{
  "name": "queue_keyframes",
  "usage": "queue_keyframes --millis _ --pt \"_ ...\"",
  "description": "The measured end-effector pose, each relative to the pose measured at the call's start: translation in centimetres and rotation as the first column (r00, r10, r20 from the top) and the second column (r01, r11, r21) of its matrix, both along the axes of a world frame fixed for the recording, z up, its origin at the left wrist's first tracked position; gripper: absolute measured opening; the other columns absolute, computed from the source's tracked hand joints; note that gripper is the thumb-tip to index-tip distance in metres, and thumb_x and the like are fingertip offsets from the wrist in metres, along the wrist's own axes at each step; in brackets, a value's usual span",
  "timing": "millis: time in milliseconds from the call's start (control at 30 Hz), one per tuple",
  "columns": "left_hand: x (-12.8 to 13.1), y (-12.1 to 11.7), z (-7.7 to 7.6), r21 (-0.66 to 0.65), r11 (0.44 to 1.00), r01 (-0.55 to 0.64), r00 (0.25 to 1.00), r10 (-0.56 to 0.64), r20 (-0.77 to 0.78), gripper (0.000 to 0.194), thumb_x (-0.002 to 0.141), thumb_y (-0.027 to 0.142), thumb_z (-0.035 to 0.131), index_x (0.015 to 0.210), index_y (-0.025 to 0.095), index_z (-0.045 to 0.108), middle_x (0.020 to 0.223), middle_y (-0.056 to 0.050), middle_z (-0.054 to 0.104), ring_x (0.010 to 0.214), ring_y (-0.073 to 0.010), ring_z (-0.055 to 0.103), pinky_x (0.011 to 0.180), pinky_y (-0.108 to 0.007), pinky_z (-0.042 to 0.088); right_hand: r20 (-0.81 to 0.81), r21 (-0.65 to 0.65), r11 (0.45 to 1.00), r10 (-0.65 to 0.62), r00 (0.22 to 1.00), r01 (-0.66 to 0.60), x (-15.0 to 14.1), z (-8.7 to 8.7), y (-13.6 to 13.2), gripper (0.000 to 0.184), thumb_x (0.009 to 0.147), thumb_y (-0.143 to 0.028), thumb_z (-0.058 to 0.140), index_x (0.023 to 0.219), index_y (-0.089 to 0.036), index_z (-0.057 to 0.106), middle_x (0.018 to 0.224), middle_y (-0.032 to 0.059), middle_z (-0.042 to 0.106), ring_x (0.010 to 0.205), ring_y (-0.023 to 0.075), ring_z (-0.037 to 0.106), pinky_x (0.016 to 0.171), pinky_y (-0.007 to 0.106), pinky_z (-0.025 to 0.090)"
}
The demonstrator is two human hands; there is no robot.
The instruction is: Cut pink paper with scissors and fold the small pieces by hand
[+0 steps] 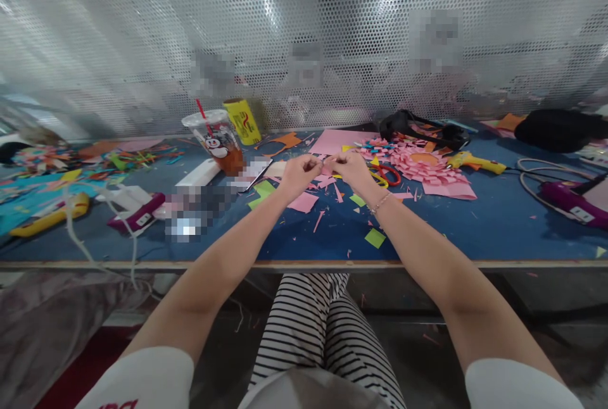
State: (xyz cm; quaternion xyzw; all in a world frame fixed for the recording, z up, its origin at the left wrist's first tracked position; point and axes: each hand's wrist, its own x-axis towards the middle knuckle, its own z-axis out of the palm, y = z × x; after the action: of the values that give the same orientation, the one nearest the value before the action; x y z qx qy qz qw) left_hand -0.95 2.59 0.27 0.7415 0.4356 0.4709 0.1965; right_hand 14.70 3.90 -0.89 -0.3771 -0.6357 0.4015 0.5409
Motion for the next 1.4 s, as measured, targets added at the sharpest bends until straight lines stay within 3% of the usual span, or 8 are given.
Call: queue_keyframes --millis 133,300,567,833,933,1067,1267,1400 --pt "-0.2 0.3 -0.1 -0.055 0.998 0.044 0.995 -0.039 0.096 0.010 0.072 0.025 0.058 0.071 0.017 0.064 0.063 0.001 0.062 0.058 -0.0105 0.054 0.061 -0.024 0.043 -0.201 -0.092 0.993 0.051 0.978 -0.071 0.0 0.0 -0.1 0.028 0.059 -0.043 0.070 0.058 -0.016 0.064 0.061 0.0017 0.060 0.058 0.0119 0.055 0.061 0.028 0.048" --pt "-0.2 0.3 0.0 -0.228 0.959 0.167 0.968 -0.115 0.224 0.015 0.071 0.030 0.060 0.067 0.015 0.061 0.060 0.000 0.061 0.057 -0.0116 0.058 0.062 -0.027 0.047 -0.204 -0.074 0.994 0.067 0.977 -0.084 0.4 0.1 0.4 0.026 0.062 -0.043 0.068 0.061 -0.017 0.064 0.061 0.0014 0.059 0.063 0.0137 0.057 0.064 0.029 0.048" --pt "-0.1 0.5 -0.3 -0.198 0.970 0.137 0.948 -0.070 0.310 0.018 0.072 0.032 0.060 0.065 0.016 0.055 0.056 0.002 0.058 0.052 -0.0089 0.053 0.057 -0.023 0.044 -0.305 -0.210 0.964 0.092 0.948 -0.162 0.1 0.3 0.1 0.030 0.055 -0.039 0.075 0.062 -0.017 0.056 0.058 -0.0024 0.055 0.059 0.0100 0.056 0.065 0.027 0.050" --pt "0.2 1.3 -1.5 -0.309 0.929 0.202 0.914 -0.066 0.400 0.018 0.074 0.032 0.059 0.068 0.016 0.055 0.060 0.001 0.059 0.054 -0.0090 0.055 0.061 -0.025 0.047 -0.159 -0.200 0.976 0.056 0.986 -0.088 0.2 -0.1 0.1 0.030 0.056 -0.039 0.076 0.064 -0.016 0.058 0.061 0.0014 0.060 0.062 0.0126 0.061 0.056 0.023 0.048" --pt "0.2 1.1 -1.4 -0.168 0.982 0.081 0.955 -0.029 0.295 0.006 0.074 0.021 0.056 0.073 0.016 0.058 0.067 0.000 0.061 0.065 -0.0108 0.058 0.068 -0.026 0.047 -0.118 -0.197 0.979 0.023 0.993 -0.046 0.2 -0.1 0.1 0.033 0.056 -0.042 0.076 0.062 -0.016 0.058 0.058 0.0017 0.060 0.058 0.0117 0.059 0.054 0.023 0.047" --pt "0.5 0.1 -0.7 0.046 0.999 0.021 0.988 -0.027 0.152 0.012 0.074 0.018 0.055 0.083 0.017 0.063 0.089 -0.005 0.065 0.081 -0.0129 0.060 0.076 -0.026 0.046 -0.016 -0.103 0.994 -0.025 1.000 0.023 0.2 0.0 0.0 0.036 0.059 -0.048 0.072 0.059 -0.015 0.055 0.053 0.0003 0.057 0.050 0.0095 0.054 0.051 0.022 0.046" --pt "0.6 0.1 -0.9 -0.126 0.986 0.114 0.950 -0.071 0.303 0.016 0.072 0.022 0.059 0.085 0.014 0.063 0.080 -0.005 0.065 0.075 -0.0138 0.061 0.073 -0.029 0.049 0.234 0.075 0.996 -0.061 0.970 0.045 0.4 -0.2 0.4 0.025 0.072 -0.038 0.060 0.062 -0.016 0.057 0.055 -0.0002 0.057 0.054 0.0119 0.056 0.054 0.023 0.046" --pt "0.3 0.9 -1.2 -0.169 0.978 0.123 0.912 -0.045 0.407 0.020 0.059 0.014 0.068 0.078 0.014 0.063 0.076 -0.003 0.064 0.073 -0.0117 0.059 0.075 -0.028 0.048 0.362 0.230 0.971 -0.146 0.921 0.063 0.5 0.1 0.1 0.018 0.076 -0.028 0.053 0.067 -0.015 0.062 0.063 0.0012 0.061 0.062 0.0143 0.059 0.060 0.025 0.046"
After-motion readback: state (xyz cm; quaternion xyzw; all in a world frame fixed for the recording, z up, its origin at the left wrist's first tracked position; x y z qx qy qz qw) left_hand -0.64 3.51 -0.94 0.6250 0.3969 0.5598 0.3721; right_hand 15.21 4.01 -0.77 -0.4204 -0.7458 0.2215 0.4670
